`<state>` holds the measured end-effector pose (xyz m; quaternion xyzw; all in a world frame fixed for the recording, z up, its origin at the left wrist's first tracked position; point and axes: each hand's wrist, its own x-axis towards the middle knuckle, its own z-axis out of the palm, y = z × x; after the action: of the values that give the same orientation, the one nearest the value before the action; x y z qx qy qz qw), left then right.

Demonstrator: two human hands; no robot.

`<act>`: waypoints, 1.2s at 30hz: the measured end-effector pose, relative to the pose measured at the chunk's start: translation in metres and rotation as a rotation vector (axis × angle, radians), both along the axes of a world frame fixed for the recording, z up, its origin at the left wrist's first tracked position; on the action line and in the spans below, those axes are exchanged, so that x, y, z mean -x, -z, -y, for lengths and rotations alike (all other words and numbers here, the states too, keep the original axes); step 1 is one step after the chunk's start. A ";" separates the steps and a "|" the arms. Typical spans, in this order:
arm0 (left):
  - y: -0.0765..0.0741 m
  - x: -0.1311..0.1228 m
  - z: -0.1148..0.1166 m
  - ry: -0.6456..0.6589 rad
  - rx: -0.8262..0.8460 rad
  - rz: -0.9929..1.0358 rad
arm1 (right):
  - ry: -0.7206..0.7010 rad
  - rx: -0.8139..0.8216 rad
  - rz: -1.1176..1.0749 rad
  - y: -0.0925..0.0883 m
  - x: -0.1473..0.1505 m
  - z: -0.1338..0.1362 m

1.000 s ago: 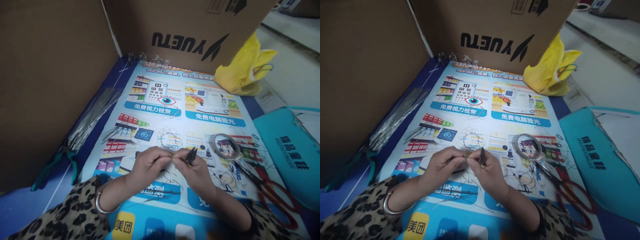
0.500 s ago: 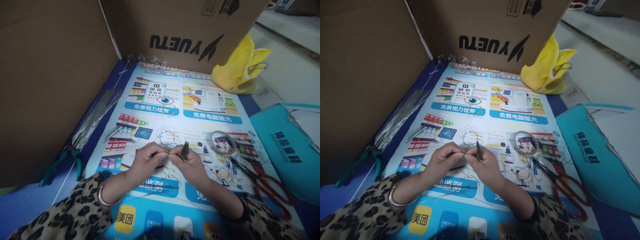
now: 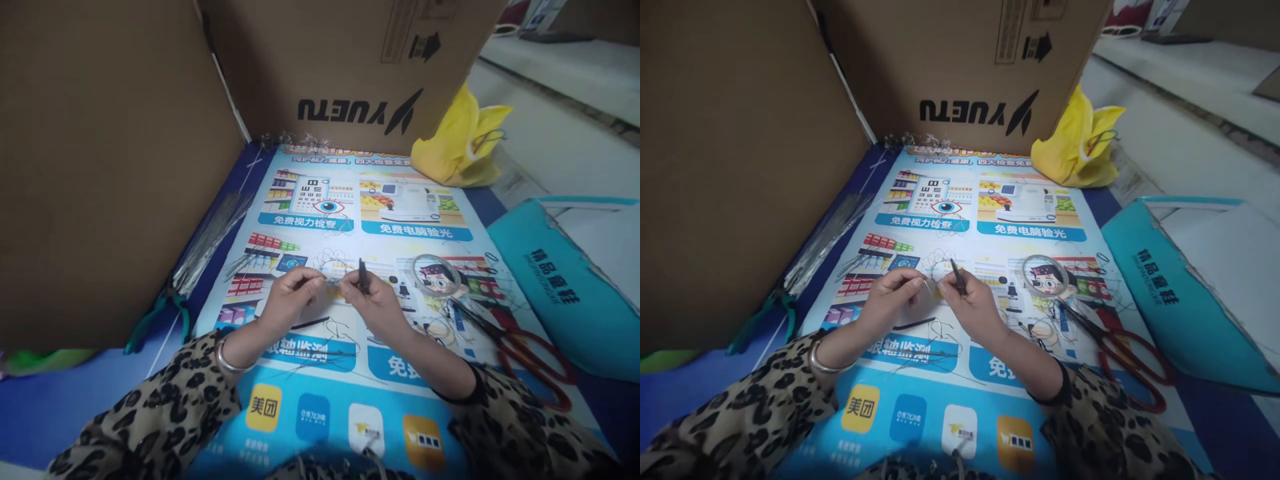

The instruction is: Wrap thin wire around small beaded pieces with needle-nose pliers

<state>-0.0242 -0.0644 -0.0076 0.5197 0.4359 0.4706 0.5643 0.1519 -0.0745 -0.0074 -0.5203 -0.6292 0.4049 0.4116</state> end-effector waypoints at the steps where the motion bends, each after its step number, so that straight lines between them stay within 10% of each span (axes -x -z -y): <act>1: -0.003 0.001 -0.003 -0.008 -0.020 0.019 | 0.015 -0.070 0.113 0.001 -0.002 -0.002; 9: -0.046 0.004 -0.024 -0.022 0.195 0.263 | 0.154 -0.707 0.693 0.014 -0.023 -0.029; 36: -0.039 -0.023 -0.043 0.073 0.426 0.088 | 0.171 -0.901 1.127 0.004 -0.034 -0.029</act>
<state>-0.0014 -0.0210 0.0314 0.3831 0.4816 0.3694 0.6964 0.1856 -0.0460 -0.0112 -0.4773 -0.8085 -0.2565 0.2296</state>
